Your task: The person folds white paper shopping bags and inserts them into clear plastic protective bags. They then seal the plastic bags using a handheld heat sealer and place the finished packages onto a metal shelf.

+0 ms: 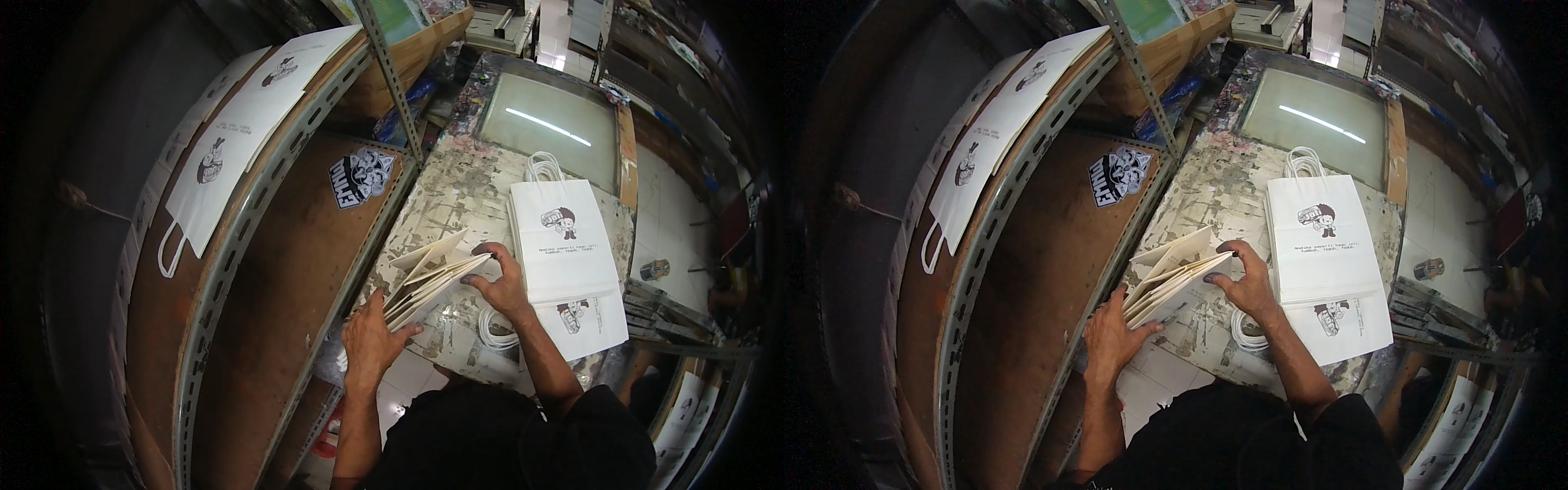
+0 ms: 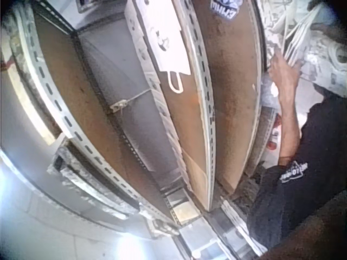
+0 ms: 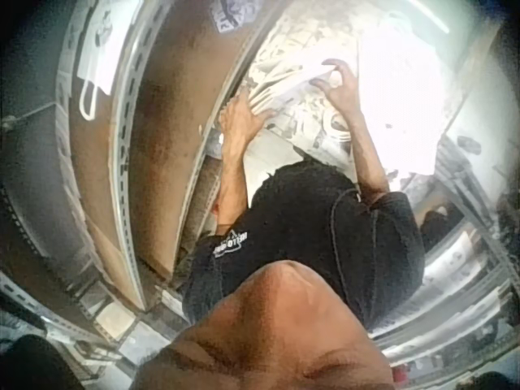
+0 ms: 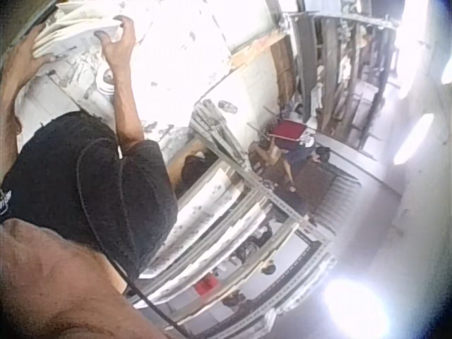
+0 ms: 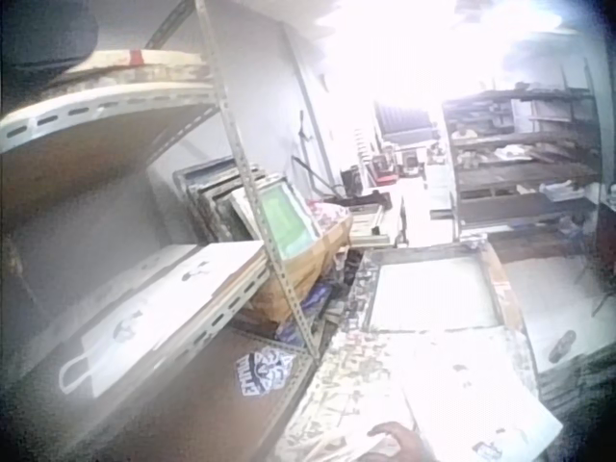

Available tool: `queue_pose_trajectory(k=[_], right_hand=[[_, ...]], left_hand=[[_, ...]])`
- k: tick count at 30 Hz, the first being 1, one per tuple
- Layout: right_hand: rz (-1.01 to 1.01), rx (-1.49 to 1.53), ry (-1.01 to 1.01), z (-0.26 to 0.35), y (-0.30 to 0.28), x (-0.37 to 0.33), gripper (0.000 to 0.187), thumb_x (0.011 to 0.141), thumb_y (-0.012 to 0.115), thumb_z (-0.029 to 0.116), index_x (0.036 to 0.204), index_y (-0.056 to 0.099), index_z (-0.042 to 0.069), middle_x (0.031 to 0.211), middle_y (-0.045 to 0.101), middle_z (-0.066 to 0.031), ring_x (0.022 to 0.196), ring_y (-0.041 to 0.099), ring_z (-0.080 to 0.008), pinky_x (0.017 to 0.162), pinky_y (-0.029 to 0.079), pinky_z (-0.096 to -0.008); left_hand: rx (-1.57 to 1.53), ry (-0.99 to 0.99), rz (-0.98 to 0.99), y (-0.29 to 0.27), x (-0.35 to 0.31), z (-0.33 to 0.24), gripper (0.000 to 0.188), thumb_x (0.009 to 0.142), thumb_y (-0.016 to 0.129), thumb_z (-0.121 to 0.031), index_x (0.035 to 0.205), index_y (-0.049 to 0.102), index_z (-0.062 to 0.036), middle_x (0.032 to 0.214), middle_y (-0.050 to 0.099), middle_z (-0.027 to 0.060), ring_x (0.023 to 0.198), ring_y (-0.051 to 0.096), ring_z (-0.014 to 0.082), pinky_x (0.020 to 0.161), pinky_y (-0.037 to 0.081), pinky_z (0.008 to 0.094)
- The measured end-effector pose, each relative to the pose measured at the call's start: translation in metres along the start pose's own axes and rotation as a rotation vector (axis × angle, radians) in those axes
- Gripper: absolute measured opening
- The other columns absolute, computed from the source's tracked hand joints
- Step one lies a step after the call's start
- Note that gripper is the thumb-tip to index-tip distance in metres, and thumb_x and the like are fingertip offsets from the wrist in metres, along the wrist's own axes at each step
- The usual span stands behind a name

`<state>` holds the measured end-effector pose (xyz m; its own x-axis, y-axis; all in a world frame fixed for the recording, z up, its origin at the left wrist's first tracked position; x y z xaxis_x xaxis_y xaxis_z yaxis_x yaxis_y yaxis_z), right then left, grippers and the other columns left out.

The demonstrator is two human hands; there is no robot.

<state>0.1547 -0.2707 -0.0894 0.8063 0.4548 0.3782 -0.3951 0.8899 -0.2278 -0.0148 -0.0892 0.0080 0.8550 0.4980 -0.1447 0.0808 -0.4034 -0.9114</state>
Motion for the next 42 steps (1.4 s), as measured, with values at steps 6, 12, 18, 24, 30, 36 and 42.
queue_pose_trajectory(k=[6,12,18,24,30,36,42], right_hand=[[-0.041,0.019,-0.023,-0.002,0.004,-0.005,0.068,0.067,0.086,0.006,0.127,0.054,0.002,0.118,0.065,-0.0162,0.111,0.062,-0.0296,0.095,0.049,-0.0378],[-0.045,0.005,-0.082,-0.007,0.004,-0.007,0.074,0.066,0.086,0.006,0.131,0.052,0.0,0.122,0.064,-0.0178,0.113,0.063,-0.0312,0.098,0.049,-0.0386],[-0.036,0.015,-0.095,-0.006,0.003,-0.006,0.074,0.066,0.086,0.005,0.131,0.052,-0.001,0.123,0.064,-0.0189,0.114,0.063,-0.0318,0.098,0.05,-0.0383],[-0.041,0.025,-0.09,-0.008,0.003,-0.011,0.082,0.066,0.086,0.005,0.137,0.047,-0.005,0.132,0.059,-0.0231,0.122,0.059,-0.0327,0.103,0.047,-0.0394],[0.0,0.057,-0.114,-0.01,0.002,-0.015,0.089,0.068,0.083,0.003,0.145,0.039,-0.004,0.138,0.056,-0.0212,0.128,0.054,-0.0304,0.109,0.041,-0.039],[0.001,0.053,-0.116,-0.008,0.0,-0.013,0.085,0.067,0.084,0.004,0.141,0.044,-0.005,0.134,0.057,-0.023,0.125,0.057,-0.0327,0.105,0.044,-0.0403],[-0.014,0.085,-0.034,-0.006,0.002,-0.009,0.083,0.064,0.086,0.003,0.138,0.049,-0.002,0.121,0.063,-0.0192,0.114,0.061,-0.0306,0.101,0.046,-0.0388]], left_hand=[[-0.021,0.029,-0.032,0.002,0.0,0.0,0.103,0.063,0.089,-0.041,0.142,0.038,0.0008,0.129,0.058,0.0276,0.115,0.059,0.0432,0.094,0.046,0.0513],[-0.052,0.029,-0.029,0.006,0.004,0.005,0.107,0.061,0.089,-0.045,0.144,0.037,-0.0003,0.132,0.057,0.0259,0.119,0.057,0.0421,0.097,0.045,0.0514],[-0.04,0.032,-0.028,0.005,0.007,0.005,0.109,0.058,0.09,-0.047,0.143,0.039,-0.0011,0.13,0.058,0.0257,0.12,0.058,0.0406,0.099,0.046,0.0492],[-0.061,0.04,-0.014,0.007,0.009,0.006,0.109,0.059,0.089,-0.049,0.143,0.039,-0.0004,0.132,0.057,0.0258,0.121,0.056,0.041,0.099,0.045,0.0497],[-0.054,0.049,-0.044,0.007,0.007,0.004,0.108,0.059,0.088,-0.051,0.143,0.041,-0.0014,0.13,0.058,0.0256,0.119,0.057,0.0409,0.099,0.045,0.0492],[-0.06,0.055,-0.05,0.006,0.008,0.005,0.106,0.061,0.085,-0.055,0.142,0.044,-0.0016,0.131,0.058,0.0257,0.119,0.057,0.0416,0.099,0.045,0.0502],[-0.086,0.068,-0.034,0.003,0.007,0.004,0.098,0.067,0.082,-0.055,0.141,0.045,-0.0014,0.131,0.058,0.0252,0.118,0.058,0.0415,0.098,0.045,0.0501]])
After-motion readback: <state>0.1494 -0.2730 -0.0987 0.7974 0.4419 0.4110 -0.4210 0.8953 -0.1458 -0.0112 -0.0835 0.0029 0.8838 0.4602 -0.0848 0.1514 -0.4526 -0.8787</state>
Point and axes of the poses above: each hand's wrist, its own x-axis towards the middle knuckle, its own y-axis out of the palm, z = x × y, the point moved 2 cm from there along x, towards the middle knuckle
